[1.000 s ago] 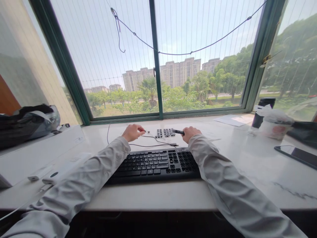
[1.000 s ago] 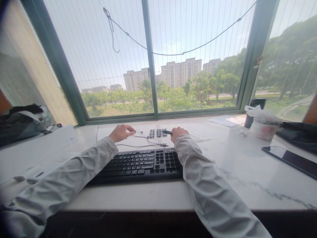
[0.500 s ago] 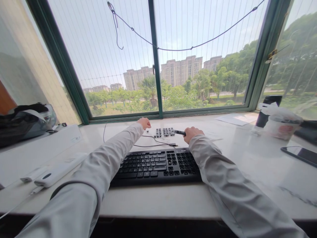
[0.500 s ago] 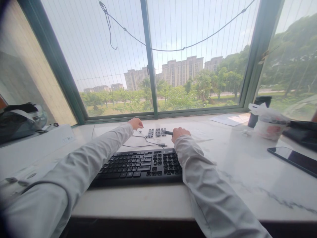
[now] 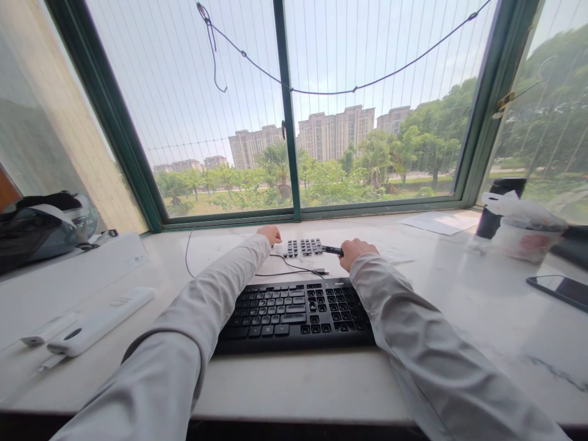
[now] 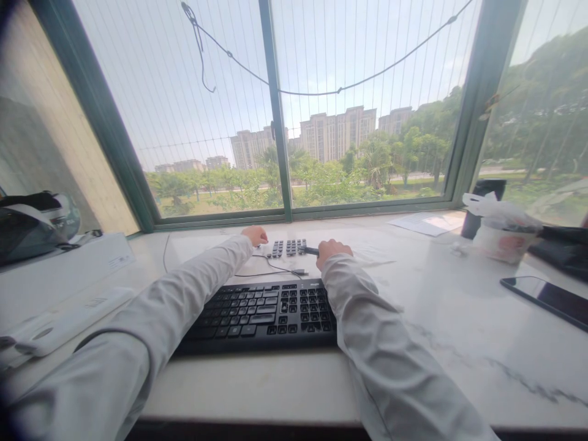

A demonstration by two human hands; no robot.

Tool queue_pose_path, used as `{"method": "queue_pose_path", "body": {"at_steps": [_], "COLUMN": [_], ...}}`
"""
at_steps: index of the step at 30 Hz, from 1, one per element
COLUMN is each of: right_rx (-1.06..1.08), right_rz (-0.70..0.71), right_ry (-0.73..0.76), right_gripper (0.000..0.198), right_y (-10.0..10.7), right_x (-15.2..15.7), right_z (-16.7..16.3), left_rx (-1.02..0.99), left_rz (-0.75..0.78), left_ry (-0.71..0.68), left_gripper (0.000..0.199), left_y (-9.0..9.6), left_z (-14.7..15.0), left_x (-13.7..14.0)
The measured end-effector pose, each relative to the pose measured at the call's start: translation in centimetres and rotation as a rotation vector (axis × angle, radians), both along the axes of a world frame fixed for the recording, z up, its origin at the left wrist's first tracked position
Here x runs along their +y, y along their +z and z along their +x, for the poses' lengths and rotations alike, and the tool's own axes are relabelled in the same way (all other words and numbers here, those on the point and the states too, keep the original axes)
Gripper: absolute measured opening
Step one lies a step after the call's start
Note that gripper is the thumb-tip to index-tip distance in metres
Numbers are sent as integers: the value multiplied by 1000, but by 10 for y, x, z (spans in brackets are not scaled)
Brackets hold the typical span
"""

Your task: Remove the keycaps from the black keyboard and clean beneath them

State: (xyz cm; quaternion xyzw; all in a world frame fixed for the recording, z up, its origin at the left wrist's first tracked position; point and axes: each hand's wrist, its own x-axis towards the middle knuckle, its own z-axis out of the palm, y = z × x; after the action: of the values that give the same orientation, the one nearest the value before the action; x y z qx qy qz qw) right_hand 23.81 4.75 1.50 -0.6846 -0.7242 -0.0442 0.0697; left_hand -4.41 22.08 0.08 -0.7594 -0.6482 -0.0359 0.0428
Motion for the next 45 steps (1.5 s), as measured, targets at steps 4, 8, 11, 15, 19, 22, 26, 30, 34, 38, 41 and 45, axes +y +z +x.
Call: {"method": "queue_pose_path", "body": {"at_steps": [4,8,11,15,19,22,26,30,34,38,41,45], "right_rx": [-1,-4,-8,-12,-15,-17,-22,-26,-27,-25,-20,-15], "right_rz": [-3,-3,-8,-8,-5,-6,-11,-15,-20,-23,-30,-32], "right_ry": [1,-6,-6,-3,-8,-10,-13,-18,-15,-7,-10,-7], "right_gripper": [34,34,34,35,36,36,35,35,35,35,34,35], "right_y": [1,2,1,1,-1,-2,-2,-2,-3,-3,-2,-1], "right_x": [-1,-2,-3,-3,-2,-1,1,1,1,1,1,-1], "right_z": [0,-1,-1,0,1,1,1,1,2,2,2,2], "left_rx": [12,16,13,5,-3,-2,4,9,19,26,27,29], "left_rz": [16,23,20,9,-8,-6,-1,5,7,8,12,12], "left_ry": [3,4,8,4,-5,-6,-2,1,3,1,1,5], "left_gripper": [24,24,23,23,23,23,25,26,26,28,29,30], "left_y": [-4,-7,-8,-9,-10,-10,-11,-11,-11,-11,-11,-11], "left_z": [-2,-2,-1,0,-1,-2,-4,-4,-4,-4,-4,-3], "left_x": [4,6,8,7,7,8,9,8,9,9,9,7]}}
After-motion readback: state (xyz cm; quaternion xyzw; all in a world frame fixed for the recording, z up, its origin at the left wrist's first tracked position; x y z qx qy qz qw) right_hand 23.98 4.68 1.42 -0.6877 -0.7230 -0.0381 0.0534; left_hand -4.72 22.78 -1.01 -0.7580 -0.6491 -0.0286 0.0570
